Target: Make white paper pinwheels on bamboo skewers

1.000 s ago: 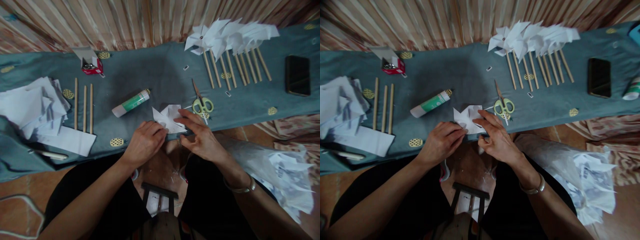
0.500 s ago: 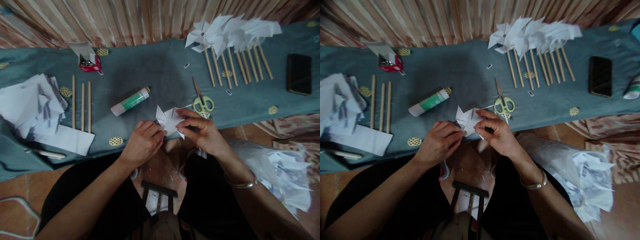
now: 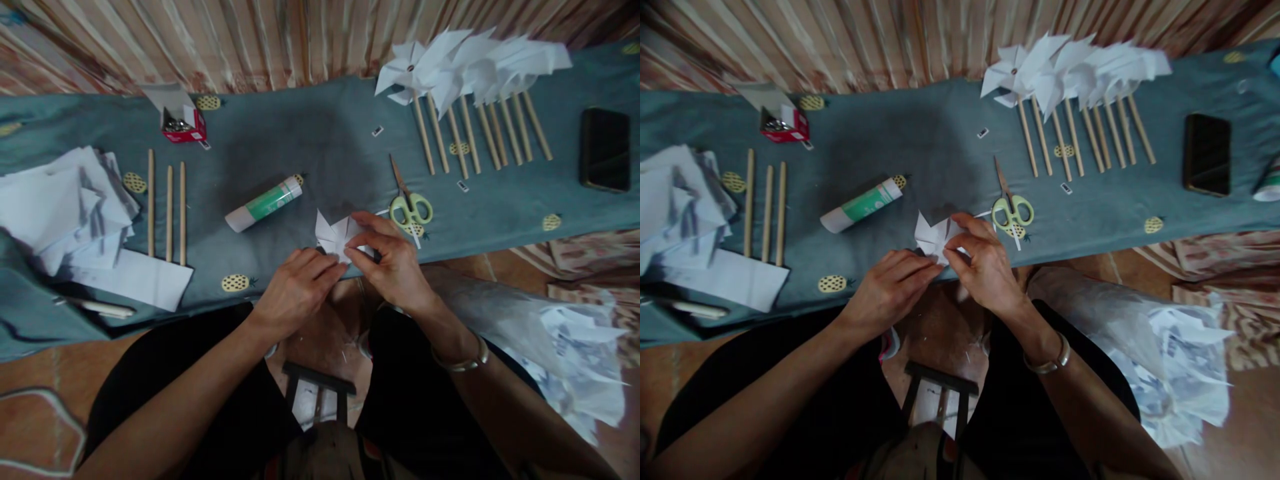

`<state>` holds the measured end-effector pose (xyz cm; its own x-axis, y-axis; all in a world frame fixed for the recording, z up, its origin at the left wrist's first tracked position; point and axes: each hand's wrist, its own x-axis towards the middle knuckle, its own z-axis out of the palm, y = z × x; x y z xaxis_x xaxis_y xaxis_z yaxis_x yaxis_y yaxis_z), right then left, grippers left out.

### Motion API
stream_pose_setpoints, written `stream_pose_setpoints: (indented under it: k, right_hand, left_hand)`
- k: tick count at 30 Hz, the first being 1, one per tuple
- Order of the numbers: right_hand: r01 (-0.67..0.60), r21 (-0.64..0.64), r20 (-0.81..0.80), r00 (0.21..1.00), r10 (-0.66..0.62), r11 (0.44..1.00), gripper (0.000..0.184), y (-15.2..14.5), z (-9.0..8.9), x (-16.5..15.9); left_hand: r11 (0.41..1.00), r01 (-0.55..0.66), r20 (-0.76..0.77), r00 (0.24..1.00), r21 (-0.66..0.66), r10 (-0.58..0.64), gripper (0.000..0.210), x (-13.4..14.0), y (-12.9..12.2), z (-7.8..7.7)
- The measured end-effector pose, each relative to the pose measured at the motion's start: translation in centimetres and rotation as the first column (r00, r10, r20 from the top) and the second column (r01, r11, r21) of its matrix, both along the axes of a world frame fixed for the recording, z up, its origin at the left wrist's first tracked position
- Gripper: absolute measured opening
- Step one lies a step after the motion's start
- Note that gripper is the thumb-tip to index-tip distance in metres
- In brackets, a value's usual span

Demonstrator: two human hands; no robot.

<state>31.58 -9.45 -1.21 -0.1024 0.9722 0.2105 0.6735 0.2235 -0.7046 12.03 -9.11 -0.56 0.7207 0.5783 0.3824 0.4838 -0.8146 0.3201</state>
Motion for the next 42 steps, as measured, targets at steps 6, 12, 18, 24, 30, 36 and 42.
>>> stream_pose_setpoints:
  k: [6,12,18,24,30,36,42]
  right_hand:
    - [0.012,0.012,0.023,1.000,-0.012,1.000,0.004,0.0,-0.1,-0.1]
    - [0.015,0.000,0.006,1.000,-0.015,1.000,0.004,-0.1,-0.1,0.0]
    - [0.004,-0.016,-0.024,1.000,-0.005,1.000,0.006,-0.2,-0.1,0.0]
    - [-0.011,0.010,-0.009,1.000,0.011,1.000,0.010,-0.3,-0.3,0.1]
    - [-0.062,0.024,0.046,0.997,0.061,0.998,0.017,-0.7,0.2,0.0]
    - [-0.086,0.075,0.184,0.980,0.071,0.993,0.030,-1.8,-0.1,-0.9]
    - [-0.065,0.144,0.196,0.980,0.036,0.988,0.032,-2.2,-1.0,-1.3]
  left_hand:
    - [1.000,-0.001,0.007,1.000,-0.003,0.001,0.016,0.1,0.1,0.1]
    - [1.000,0.005,0.000,1.000,-0.019,-0.005,0.017,0.0,0.0,0.1]
    - [1.000,0.003,-0.030,1.000,-0.030,-0.004,0.019,0.0,-0.1,-0.1]
    - [1.000,0.002,-0.006,1.000,-0.019,-0.002,0.017,0.1,0.0,0.0]
    - [1.000,0.006,-0.012,1.000,-0.023,-0.006,0.016,0.1,-0.1,0.1]
    - [0.999,-0.006,-0.029,1.000,-0.037,0.005,0.016,0.2,-0.1,0.3]
    - [0.999,-0.043,-0.026,0.999,-0.019,0.042,0.014,0.6,0.1,0.1]
